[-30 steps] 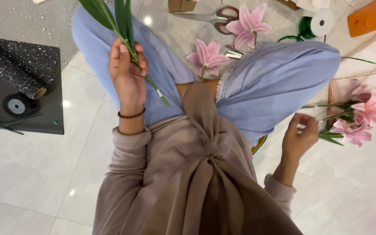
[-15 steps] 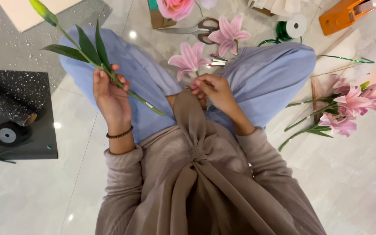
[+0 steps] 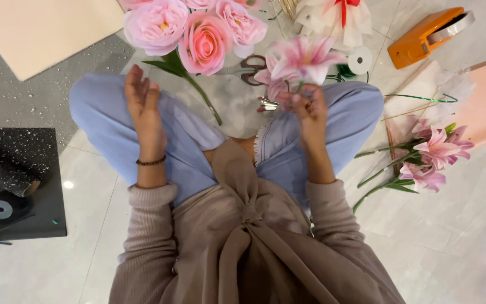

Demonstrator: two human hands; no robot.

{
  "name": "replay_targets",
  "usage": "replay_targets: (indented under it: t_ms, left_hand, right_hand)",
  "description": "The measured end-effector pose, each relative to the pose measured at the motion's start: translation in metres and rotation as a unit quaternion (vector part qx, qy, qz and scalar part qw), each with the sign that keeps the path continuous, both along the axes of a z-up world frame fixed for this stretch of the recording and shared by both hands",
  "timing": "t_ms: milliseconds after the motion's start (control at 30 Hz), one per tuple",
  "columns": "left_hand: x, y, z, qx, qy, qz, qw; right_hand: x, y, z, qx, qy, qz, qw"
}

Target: The person arranges lilies and roses by hand, trimming stems with shears and placing them together to form a bouquet.

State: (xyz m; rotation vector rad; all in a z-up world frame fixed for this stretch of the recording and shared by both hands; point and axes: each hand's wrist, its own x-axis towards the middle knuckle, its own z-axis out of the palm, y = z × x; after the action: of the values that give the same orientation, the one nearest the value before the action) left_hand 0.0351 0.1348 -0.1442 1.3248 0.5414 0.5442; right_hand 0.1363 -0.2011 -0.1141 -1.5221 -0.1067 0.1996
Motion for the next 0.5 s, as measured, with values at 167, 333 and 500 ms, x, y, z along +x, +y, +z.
replay_targets:
  t_ms: [167, 333, 500]
  left_hand:
    - [0.0, -0.036, -0.03, -0.04, 0.025, -0.096, 0.994]
    - [0.007, -0.071, -0.033, 0.025, 0.136, -0.224, 0.965]
    - [0.049, -0.056, -0.049, 0.372, 0.259, -0.206, 0.867]
  right_hand:
    - [0.05, -0.004, 0.011, -0.129, -0.024, -0.018, 0.991]
    - [0.035, 0.019, 0.011, -0.152, 0.064, 0.096, 0.982]
    - [0.028, -0.023, 0.023, -0.192, 0.054, 0.074, 0.977]
